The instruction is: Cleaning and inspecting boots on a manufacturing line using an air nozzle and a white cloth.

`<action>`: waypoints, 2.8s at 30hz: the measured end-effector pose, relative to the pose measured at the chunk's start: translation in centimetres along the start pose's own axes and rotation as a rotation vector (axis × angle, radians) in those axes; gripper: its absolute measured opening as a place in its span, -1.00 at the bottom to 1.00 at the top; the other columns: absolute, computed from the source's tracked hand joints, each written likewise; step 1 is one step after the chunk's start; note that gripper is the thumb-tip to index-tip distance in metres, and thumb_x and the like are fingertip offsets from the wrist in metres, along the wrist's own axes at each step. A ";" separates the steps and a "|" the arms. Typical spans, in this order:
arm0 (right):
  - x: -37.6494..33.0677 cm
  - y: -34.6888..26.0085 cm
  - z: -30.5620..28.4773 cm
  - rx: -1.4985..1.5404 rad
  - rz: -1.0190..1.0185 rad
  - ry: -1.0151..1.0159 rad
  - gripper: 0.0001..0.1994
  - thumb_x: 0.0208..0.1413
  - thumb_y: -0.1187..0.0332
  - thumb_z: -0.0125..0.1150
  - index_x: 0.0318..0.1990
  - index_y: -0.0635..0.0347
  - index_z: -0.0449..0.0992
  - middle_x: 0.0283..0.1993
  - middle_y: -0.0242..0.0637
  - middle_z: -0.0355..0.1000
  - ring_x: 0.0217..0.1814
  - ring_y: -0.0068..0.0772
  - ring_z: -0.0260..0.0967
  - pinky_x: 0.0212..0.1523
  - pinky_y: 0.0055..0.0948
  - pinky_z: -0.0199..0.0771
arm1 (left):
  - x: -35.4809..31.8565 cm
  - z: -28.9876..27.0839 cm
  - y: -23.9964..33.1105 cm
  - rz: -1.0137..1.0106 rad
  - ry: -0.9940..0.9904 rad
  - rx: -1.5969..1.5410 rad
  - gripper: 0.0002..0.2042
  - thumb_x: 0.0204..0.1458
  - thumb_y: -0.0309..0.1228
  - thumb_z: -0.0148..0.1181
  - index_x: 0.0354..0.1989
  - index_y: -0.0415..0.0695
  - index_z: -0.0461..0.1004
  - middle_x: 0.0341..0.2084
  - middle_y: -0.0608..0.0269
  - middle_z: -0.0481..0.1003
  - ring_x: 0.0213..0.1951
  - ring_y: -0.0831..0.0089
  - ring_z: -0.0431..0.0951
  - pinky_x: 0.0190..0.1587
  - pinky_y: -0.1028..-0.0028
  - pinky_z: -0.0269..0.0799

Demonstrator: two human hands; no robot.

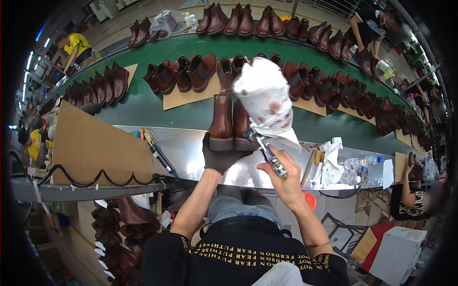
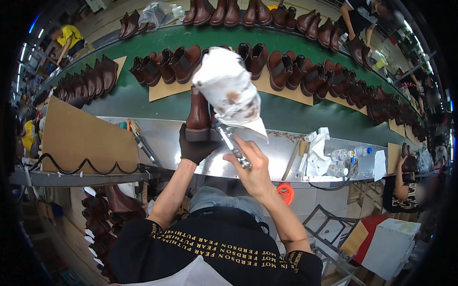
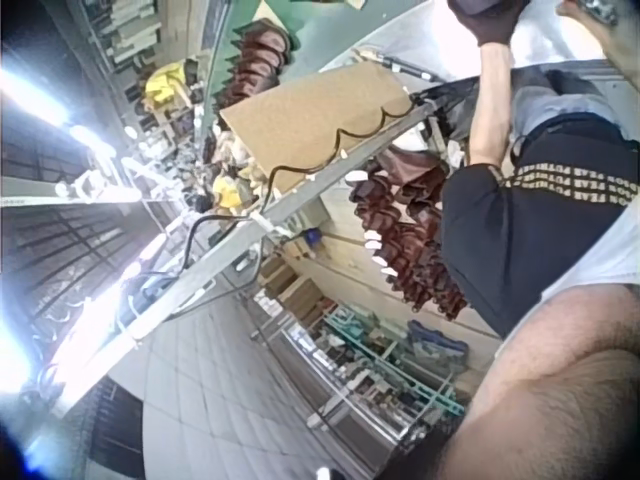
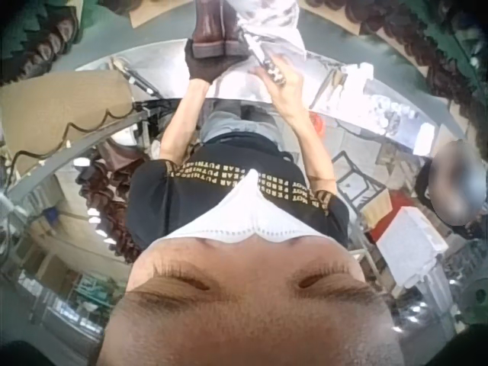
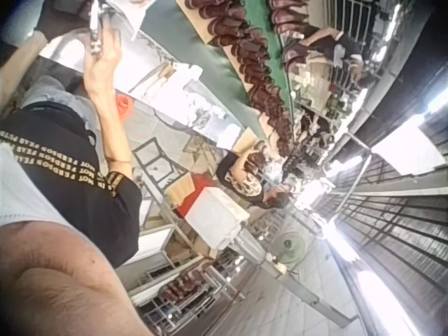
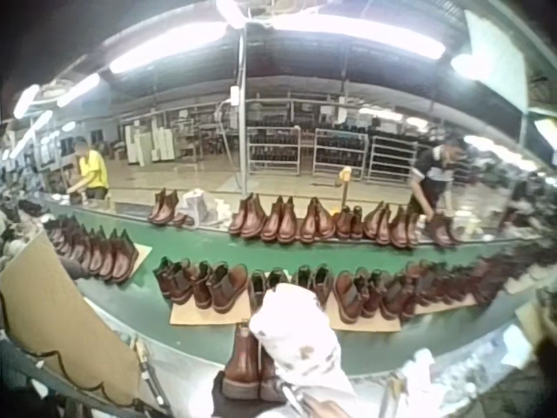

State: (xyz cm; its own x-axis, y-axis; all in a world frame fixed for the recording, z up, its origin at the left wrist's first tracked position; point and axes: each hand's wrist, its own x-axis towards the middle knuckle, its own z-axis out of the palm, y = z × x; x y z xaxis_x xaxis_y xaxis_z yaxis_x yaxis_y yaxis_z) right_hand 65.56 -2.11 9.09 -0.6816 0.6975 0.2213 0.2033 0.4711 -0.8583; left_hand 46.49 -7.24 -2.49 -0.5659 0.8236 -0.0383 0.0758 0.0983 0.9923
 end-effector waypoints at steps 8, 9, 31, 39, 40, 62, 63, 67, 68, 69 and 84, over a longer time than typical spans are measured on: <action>-2.5 -0.1 -2.4 0.038 0.115 -0.124 -0.57 -0.18 0.57 0.32 -0.05 0.39 0.42 -0.40 -0.20 0.41 -0.39 -0.39 0.38 -0.33 -0.51 0.34 | -0.1 -1.0 0.1 0.031 -0.121 -0.700 -0.45 0.15 -0.02 -0.46 0.23 -0.10 0.03 0.20 0.14 0.15 0.21 0.27 0.15 0.21 0.15 0.09; -2.1 -0.1 -1.8 0.041 0.140 -0.128 -0.57 -0.17 0.56 0.32 -0.06 0.39 0.42 -0.39 -0.19 0.41 -0.39 -0.39 0.38 -0.33 -0.50 0.34 | 0.1 -0.6 0.5 0.027 -0.135 -0.704 -0.45 0.15 -0.02 -0.46 0.23 -0.10 0.03 0.20 0.14 0.15 0.21 0.27 0.15 0.21 0.15 0.09; -1.8 11.2 2.0 0.326 0.390 0.383 -0.78 -0.08 0.49 0.30 -0.25 0.38 0.50 -0.51 -0.47 0.37 -0.46 -0.72 0.23 -0.42 -0.66 0.29 | -2.1 -1.1 2.8 0.271 -0.020 0.254 -0.33 -0.01 -0.31 0.16 0.26 -0.15 -0.03 0.15 0.25 0.16 0.15 0.40 0.20 0.20 0.47 0.04; -7.3 26.3 3.5 0.106 0.633 0.406 -0.65 -0.20 0.23 0.44 -0.46 0.32 0.44 -0.55 -0.47 0.35 -0.53 -0.63 0.18 -0.50 -0.54 0.25 | -2.3 -4.9 -2.4 0.279 -0.023 0.572 -0.56 0.07 -0.18 -0.03 0.06 -0.19 0.27 -0.02 0.10 0.38 -0.03 0.27 0.40 0.11 0.37 0.16; -7.2 25.9 3.5 0.026 0.600 0.423 -0.61 -0.20 0.24 0.43 -0.33 0.34 0.42 -0.43 -0.34 0.39 -0.43 -0.53 0.26 -0.39 -0.51 0.31 | -2.0 -5.9 -4.0 0.298 -0.086 0.588 -0.54 0.04 -0.14 0.00 0.05 -0.17 0.28 -0.03 0.11 0.39 -0.03 0.26 0.40 0.10 0.37 0.18; 12.5 0.6 6.5 -0.356 -0.228 -0.324 -0.75 -0.12 0.28 0.17 -0.53 0.37 0.46 -0.49 0.17 0.40 -0.40 0.20 0.40 -0.38 -0.03 0.42 | 3.5 -7.5 -2.3 0.070 -0.619 -0.919 -0.46 -0.02 -0.35 0.19 0.15 -0.20 0.17 -0.02 0.22 0.33 0.01 0.39 0.34 0.14 0.46 0.19; 13.2 0.3 6.1 -0.297 -0.273 -0.235 -0.71 -0.12 0.26 0.19 -0.52 0.40 0.45 -0.45 0.24 0.39 -0.38 0.26 0.38 -0.37 -0.04 0.41 | 3.5 -5.8 -2.1 0.059 -0.607 -0.925 -0.46 -0.01 -0.35 0.18 0.15 -0.20 0.17 -0.02 0.22 0.32 0.01 0.39 0.34 0.14 0.46 0.19; 16.5 -0.2 4.3 -0.239 0.189 -0.463 -0.72 -0.05 0.31 0.10 -0.37 0.47 0.41 -0.35 0.32 0.36 -0.19 0.16 0.38 -0.21 -0.05 0.38 | -1.8 -1.3 -4.5 0.011 -0.569 -0.942 -0.48 0.02 -0.35 0.15 0.15 -0.21 0.16 -0.01 0.21 0.31 0.01 0.39 0.33 0.14 0.46 0.19; 16.2 0.0 4.3 -0.234 0.196 -0.471 -0.72 -0.05 0.31 0.10 -0.37 0.47 0.41 -0.35 0.32 0.36 -0.19 0.16 0.38 -0.21 -0.05 0.38 | -1.9 -1.2 -4.6 0.005 -0.561 -0.945 -0.48 0.02 -0.35 0.14 0.15 -0.21 0.16 -0.01 0.21 0.31 0.02 0.39 0.33 0.14 0.46 0.19; 15.4 0.4 3.8 -0.163 0.075 -0.286 -0.73 -0.02 0.33 0.09 -0.29 0.44 0.41 -0.32 0.25 0.38 -0.20 0.10 0.40 -0.24 -0.11 0.41 | -1.5 -0.9 -4.7 0.000 -0.555 -0.946 -0.49 0.03 -0.35 0.14 0.15 -0.21 0.16 -0.01 0.20 0.31 0.02 0.39 0.32 0.14 0.46 0.19; -6.3 26.1 2.1 0.137 0.653 0.278 -0.73 -0.11 0.25 0.35 -0.42 0.24 0.44 -0.51 -0.46 0.32 -0.45 -0.62 0.19 -0.40 -0.53 0.26 | 1.6 -0.4 -6.9 -0.028 -0.011 -0.911 -0.55 0.13 -0.36 0.03 0.15 -0.24 0.13 0.02 0.17 0.28 0.04 0.41 0.29 0.15 0.46 0.19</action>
State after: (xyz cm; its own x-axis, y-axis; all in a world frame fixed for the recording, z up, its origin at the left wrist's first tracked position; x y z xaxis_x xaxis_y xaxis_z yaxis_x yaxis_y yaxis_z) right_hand 73.64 4.64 -15.65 -0.2437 0.9336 -0.2625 0.4053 -0.1479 -0.9022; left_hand 44.74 -6.79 -9.40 -0.5499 0.8330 -0.0604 -0.6180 -0.3572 0.7004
